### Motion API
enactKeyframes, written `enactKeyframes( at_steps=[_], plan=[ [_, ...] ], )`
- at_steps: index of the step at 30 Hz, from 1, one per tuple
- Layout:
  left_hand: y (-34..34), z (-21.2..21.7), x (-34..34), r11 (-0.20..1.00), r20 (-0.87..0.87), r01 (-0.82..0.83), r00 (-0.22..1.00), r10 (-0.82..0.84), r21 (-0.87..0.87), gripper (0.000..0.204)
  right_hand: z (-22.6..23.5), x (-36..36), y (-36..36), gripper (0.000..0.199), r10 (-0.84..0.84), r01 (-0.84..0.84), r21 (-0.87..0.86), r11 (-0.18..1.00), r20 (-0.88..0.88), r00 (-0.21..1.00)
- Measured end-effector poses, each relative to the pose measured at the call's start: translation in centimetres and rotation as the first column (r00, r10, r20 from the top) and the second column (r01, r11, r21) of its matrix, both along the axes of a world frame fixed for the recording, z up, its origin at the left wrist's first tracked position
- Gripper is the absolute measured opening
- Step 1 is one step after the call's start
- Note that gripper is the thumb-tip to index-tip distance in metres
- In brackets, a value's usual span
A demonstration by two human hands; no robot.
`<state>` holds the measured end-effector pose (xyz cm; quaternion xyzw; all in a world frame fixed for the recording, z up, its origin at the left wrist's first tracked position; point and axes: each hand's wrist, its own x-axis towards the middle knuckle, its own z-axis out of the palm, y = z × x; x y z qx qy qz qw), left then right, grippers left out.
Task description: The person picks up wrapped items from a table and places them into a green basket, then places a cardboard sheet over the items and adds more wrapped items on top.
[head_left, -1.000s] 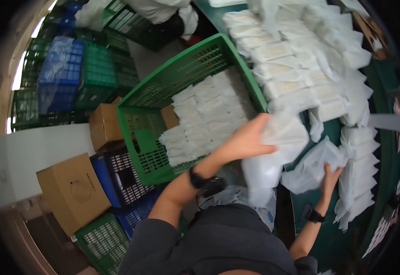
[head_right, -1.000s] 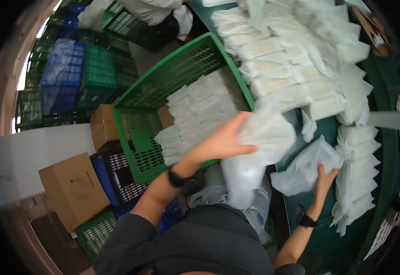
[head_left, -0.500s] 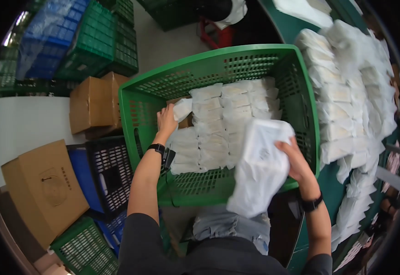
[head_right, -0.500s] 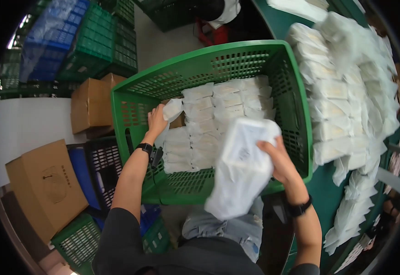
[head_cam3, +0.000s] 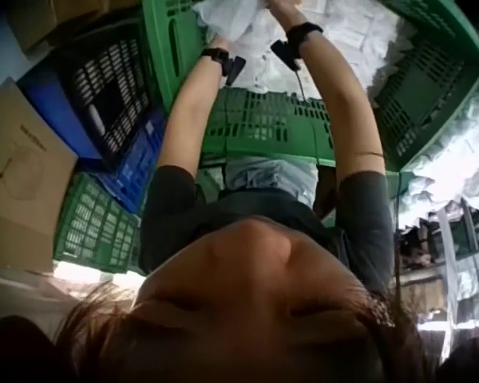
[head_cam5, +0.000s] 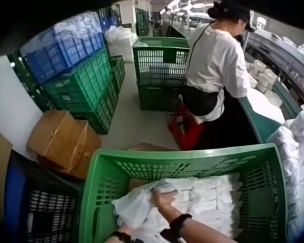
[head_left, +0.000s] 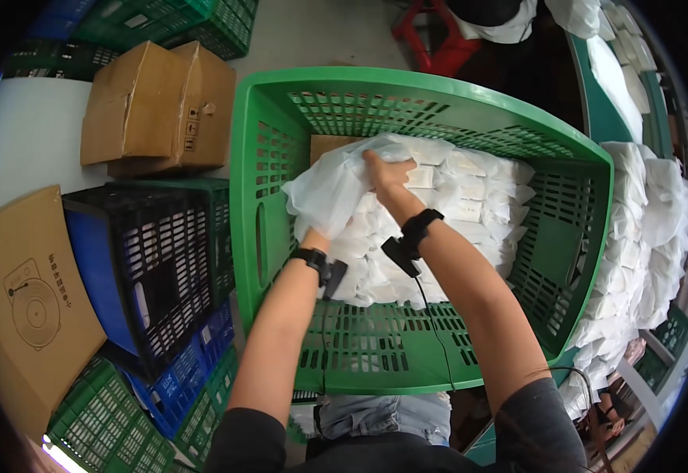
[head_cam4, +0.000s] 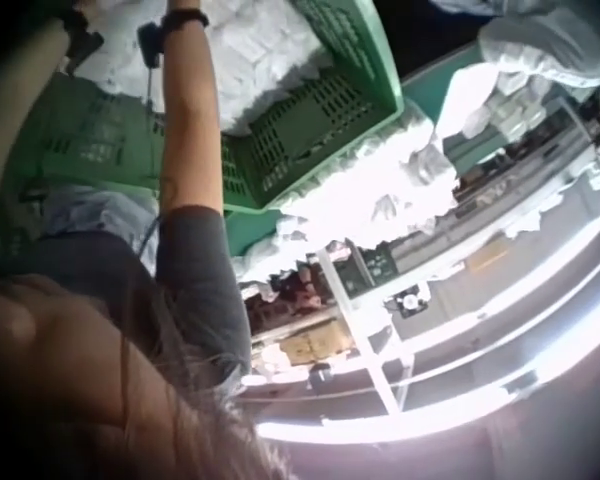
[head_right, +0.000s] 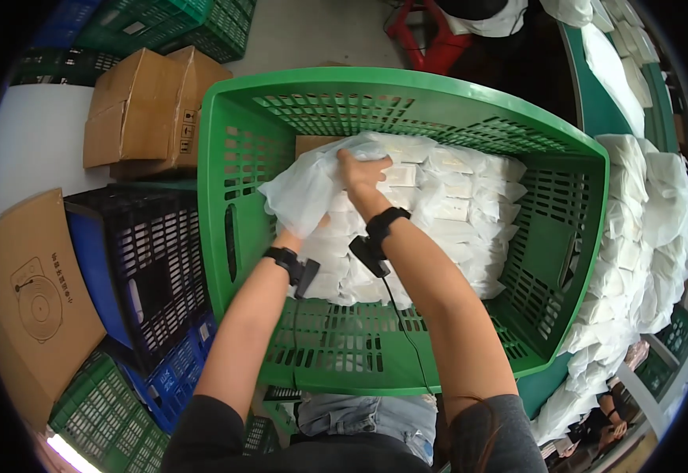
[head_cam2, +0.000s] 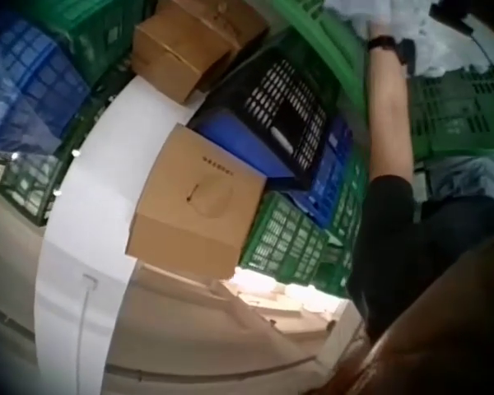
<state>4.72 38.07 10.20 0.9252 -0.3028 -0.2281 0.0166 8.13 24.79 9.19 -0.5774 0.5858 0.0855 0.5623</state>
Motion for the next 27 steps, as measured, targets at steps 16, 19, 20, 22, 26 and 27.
enactKeyframes(
  at_steps=[16, 19, 20, 22, 26, 27],
  plan=[
    [-1.8, -4.0, 3.4, 0.495, 0.020, -0.358, 0.795, 0.607, -0.792, 0.023, -3.6, -5.6, -1.5, 0.077, 0.491, -0.462, 0.415, 0.784, 0.041, 0.870],
    [-0.9, -7.0, 6.6, 0.628, 0.176, -0.179, 0.870, 0.461, -0.758, 0.024, -0.2, -10.3, -2.7, 0.066, 0.553, -0.571, 0.324, 0.755, 0.153, 0.819],
    [-0.6, -7.5, 7.3, 0.853, 0.040, -0.271, 0.946, 0.321, -0.446, 0.029, 1.6, -12.0, -3.9, 0.061, 0.528, -0.590, 0.321, 0.741, 0.266, 0.807],
    [-0.5, -8.2, 8.2, 0.973, -0.164, -0.221, 0.964, 0.208, -0.068, 0.037, 5.6, -14.6, -7.3, 0.051, 0.492, -0.590, 0.410, 0.696, 0.326, 0.807],
    [-1.5, -8.6, 9.8, 0.965, -0.394, -0.261, 0.890, 0.229, -0.028, 0.049, 12.0, -20.3, -14.0, 0.040, 0.466, -0.538, 0.357, 0.764, 0.273, 0.842],
    [-1.5, -8.5, 10.0, 0.967, -0.397, -0.255, 0.888, 0.232, -0.004, 0.049, 13.2, -21.6, -15.0, 0.039, 0.475, -0.534, 0.308, 0.787, 0.249, 0.844]
  ],
)
